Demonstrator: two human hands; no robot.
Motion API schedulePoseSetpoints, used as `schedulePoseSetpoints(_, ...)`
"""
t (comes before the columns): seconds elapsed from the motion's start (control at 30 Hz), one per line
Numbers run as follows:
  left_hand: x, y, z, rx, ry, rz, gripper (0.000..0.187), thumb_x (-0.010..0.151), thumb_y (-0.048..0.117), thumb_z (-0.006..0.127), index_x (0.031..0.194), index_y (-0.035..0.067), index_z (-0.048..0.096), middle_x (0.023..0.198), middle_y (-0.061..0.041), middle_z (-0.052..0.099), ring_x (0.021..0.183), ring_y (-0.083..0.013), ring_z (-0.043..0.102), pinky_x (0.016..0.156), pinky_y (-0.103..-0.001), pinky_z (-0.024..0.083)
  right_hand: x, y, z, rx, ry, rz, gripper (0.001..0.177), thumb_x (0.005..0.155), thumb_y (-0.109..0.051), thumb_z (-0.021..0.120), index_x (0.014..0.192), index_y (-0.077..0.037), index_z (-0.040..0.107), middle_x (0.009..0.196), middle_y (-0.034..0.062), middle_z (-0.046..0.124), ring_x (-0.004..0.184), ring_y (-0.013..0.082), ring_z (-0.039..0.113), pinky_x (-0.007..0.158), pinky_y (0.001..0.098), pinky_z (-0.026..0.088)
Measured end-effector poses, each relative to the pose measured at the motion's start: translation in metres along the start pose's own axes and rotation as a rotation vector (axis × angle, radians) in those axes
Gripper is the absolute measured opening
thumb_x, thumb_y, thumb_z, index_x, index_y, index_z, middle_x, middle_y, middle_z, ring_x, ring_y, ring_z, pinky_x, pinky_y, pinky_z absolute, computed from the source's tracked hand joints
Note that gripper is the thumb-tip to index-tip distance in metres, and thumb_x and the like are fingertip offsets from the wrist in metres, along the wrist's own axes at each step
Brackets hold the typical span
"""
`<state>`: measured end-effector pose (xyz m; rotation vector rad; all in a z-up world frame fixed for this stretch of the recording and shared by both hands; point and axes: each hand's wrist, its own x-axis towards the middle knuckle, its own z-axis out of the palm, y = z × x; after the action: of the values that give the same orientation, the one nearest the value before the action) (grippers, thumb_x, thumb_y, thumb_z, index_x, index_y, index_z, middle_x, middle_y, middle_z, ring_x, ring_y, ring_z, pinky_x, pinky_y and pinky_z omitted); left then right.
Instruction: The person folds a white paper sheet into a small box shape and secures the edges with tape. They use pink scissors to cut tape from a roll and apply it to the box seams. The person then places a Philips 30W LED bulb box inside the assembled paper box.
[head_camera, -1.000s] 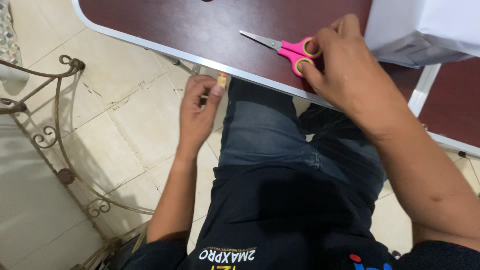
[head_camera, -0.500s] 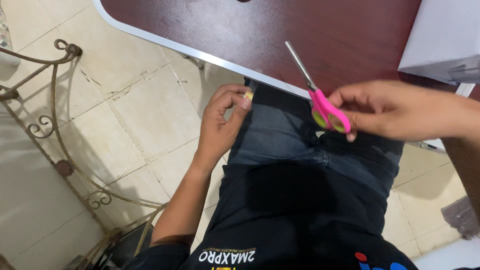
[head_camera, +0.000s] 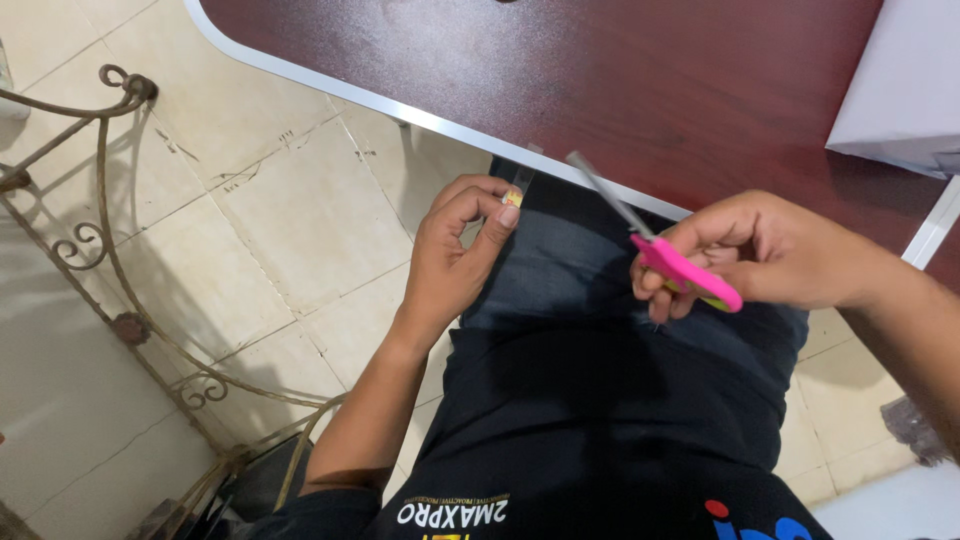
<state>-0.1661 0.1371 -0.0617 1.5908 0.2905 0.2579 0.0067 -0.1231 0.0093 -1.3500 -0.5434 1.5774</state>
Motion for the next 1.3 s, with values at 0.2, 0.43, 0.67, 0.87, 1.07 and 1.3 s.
schedulePoseSetpoints(0.2, 0.000, -0.001, -0.002, 0.008, -0.007, 0.033, 0.020, 0.104, 0.022, 0.068, 0.094, 0.004, 0.067, 0.113, -0.005, 0.068, 0.108, -0.0182, 0.064, 0.099, -0.030, 0.049, 0.007, -0.001, -0.003, -0.132, -0.031, 0.346, 0.025, 0.087, -0.008, 0.062, 0.109, -0.002, 0.072, 0.096, 0.0141, 0.085, 0.089, 0.0139, 0.080, 0.082, 0.0278, 0.062)
schedulePoseSetpoints(0.43, -0.002, -0.001, -0.004, 0.028, -0.003, 0.028, 0.020, 0.104, 0.022, 0.068, 0.094, 0.004, 0.067, 0.114, -0.005, 0.068, 0.110, -0.0186, 0.065, 0.101, -0.031, 0.048, 0.016, -0.018, -0.008, -0.209, -0.117, 0.526, 0.026, 0.093, -0.025, 0.074, 0.098, 0.000, 0.072, 0.094, 0.0090, 0.076, 0.083, 0.0157, 0.075, 0.068, 0.0297, 0.062)
schedulePoseSetpoints(0.67, -0.004, -0.002, -0.004, 0.044, -0.007, 0.029, 0.021, 0.104, 0.023, 0.068, 0.094, 0.004, 0.068, 0.114, -0.005, 0.068, 0.111, -0.0192, 0.064, 0.102, -0.031, 0.048, 0.037, -0.056, 0.016, -0.397, 0.072, 0.809, 0.040, 0.092, -0.043, 0.069, 0.088, -0.003, 0.074, 0.069, 0.0118, 0.077, 0.045, 0.0134, 0.064, 0.037, 0.0261, 0.041)
schedulePoseSetpoints(0.87, -0.005, -0.001, -0.003, 0.043, -0.006, 0.011, 0.023, 0.104, 0.024, 0.068, 0.092, 0.005, 0.067, 0.114, -0.005, 0.068, 0.110, -0.0189, 0.064, 0.101, -0.031, 0.048, 0.051, -0.083, 0.029, -0.504, 0.092, 0.841, 0.042, 0.094, -0.047, 0.065, 0.090, -0.007, 0.075, 0.052, 0.0130, 0.067, 0.030, 0.0134, 0.039, 0.033, 0.0280, 0.027)
schedulePoseSetpoints(1.07, -0.006, -0.003, -0.004, 0.050, -0.012, 0.011, 0.022, 0.103, 0.024, 0.068, 0.092, 0.005, 0.068, 0.113, -0.005, 0.069, 0.110, -0.0191, 0.064, 0.101, -0.031, 0.048, 0.056, -0.091, 0.035, -0.626, 0.105, 0.861, 0.036, 0.097, -0.046, 0.064, 0.092, -0.012, 0.073, 0.052, 0.0091, 0.063, 0.035, 0.0130, 0.041, 0.037, 0.0294, 0.028)
schedulePoseSetpoints(1.3, -0.017, -0.003, -0.007, 0.056, -0.048, 0.019, 0.018, 0.101, 0.020, 0.070, 0.092, 0.005, 0.068, 0.112, -0.005, 0.069, 0.112, -0.0206, 0.064, 0.104, -0.033, 0.047, 0.047, -0.084, 0.034, -0.719, -0.021, 0.805, 0.033, 0.101, -0.044, 0.065, 0.094, -0.012, 0.071, 0.054, 0.0050, 0.062, 0.041, 0.0142, 0.046, 0.041, 0.0315, 0.035)
